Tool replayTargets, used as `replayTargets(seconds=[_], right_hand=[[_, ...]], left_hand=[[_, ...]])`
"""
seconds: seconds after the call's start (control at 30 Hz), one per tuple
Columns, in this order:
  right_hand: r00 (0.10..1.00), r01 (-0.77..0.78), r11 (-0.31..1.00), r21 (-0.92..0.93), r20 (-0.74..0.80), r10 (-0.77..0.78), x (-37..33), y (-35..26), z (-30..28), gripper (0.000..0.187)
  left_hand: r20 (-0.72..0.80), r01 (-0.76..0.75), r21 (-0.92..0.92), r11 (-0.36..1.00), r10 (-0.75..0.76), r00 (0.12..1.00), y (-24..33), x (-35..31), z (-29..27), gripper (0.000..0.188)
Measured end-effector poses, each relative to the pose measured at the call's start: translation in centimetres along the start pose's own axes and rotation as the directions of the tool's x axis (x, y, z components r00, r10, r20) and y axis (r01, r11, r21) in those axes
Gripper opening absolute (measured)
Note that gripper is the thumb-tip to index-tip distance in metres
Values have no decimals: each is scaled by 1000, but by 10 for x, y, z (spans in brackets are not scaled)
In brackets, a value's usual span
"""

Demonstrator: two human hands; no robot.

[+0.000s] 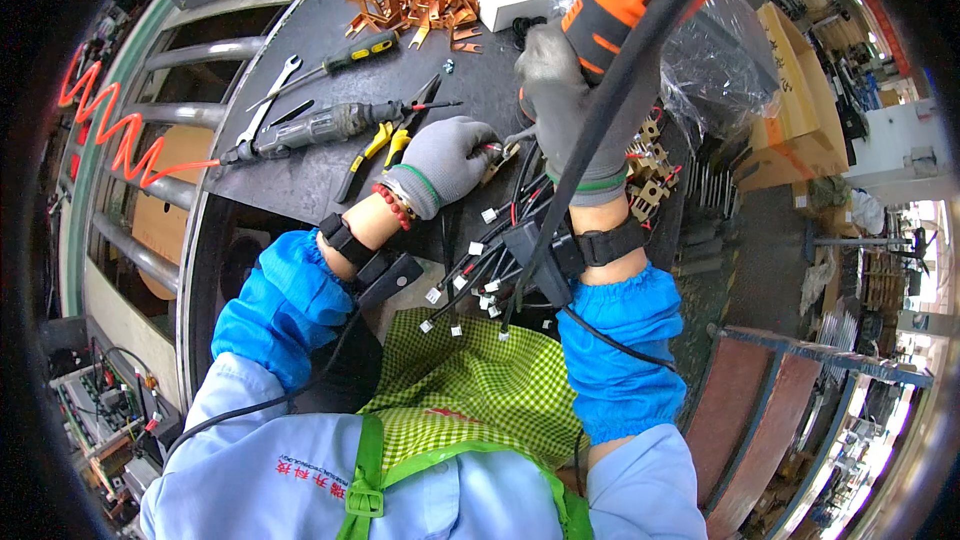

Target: The recorder is assembling small electrical components and wiring them into terminal blocks using an electric screwdriver.

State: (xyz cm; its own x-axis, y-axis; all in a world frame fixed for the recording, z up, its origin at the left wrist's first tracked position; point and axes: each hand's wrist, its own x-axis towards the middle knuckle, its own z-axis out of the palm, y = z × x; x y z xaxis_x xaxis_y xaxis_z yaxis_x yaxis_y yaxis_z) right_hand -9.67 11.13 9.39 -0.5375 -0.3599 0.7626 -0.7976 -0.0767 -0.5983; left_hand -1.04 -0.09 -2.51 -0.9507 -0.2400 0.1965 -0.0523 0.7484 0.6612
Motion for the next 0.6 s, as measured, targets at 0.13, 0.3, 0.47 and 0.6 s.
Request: replayTargets(seconds=[0.13,0.3,0.47,0.6], right_hand=[[975,-211,940,269,-4,220,-1,-8,1,10],[973,-170,955,243,-110,202,3,-27,-24,11],[938,-72,788,611,-227,262,-14,-52,-77,54],[971,-13,849,528,-195,136,-33,-52,-96,48]], left_hand=[[22,37,-2,999,-37,999,4,-1,-3,19],[-12,121,-33,992,-122,993,23,-7,3,24],[173,115,-5,993,-112,979,28,-2,-19,35],[4,42,35,998,-43,999,-14,38,-82,39]])
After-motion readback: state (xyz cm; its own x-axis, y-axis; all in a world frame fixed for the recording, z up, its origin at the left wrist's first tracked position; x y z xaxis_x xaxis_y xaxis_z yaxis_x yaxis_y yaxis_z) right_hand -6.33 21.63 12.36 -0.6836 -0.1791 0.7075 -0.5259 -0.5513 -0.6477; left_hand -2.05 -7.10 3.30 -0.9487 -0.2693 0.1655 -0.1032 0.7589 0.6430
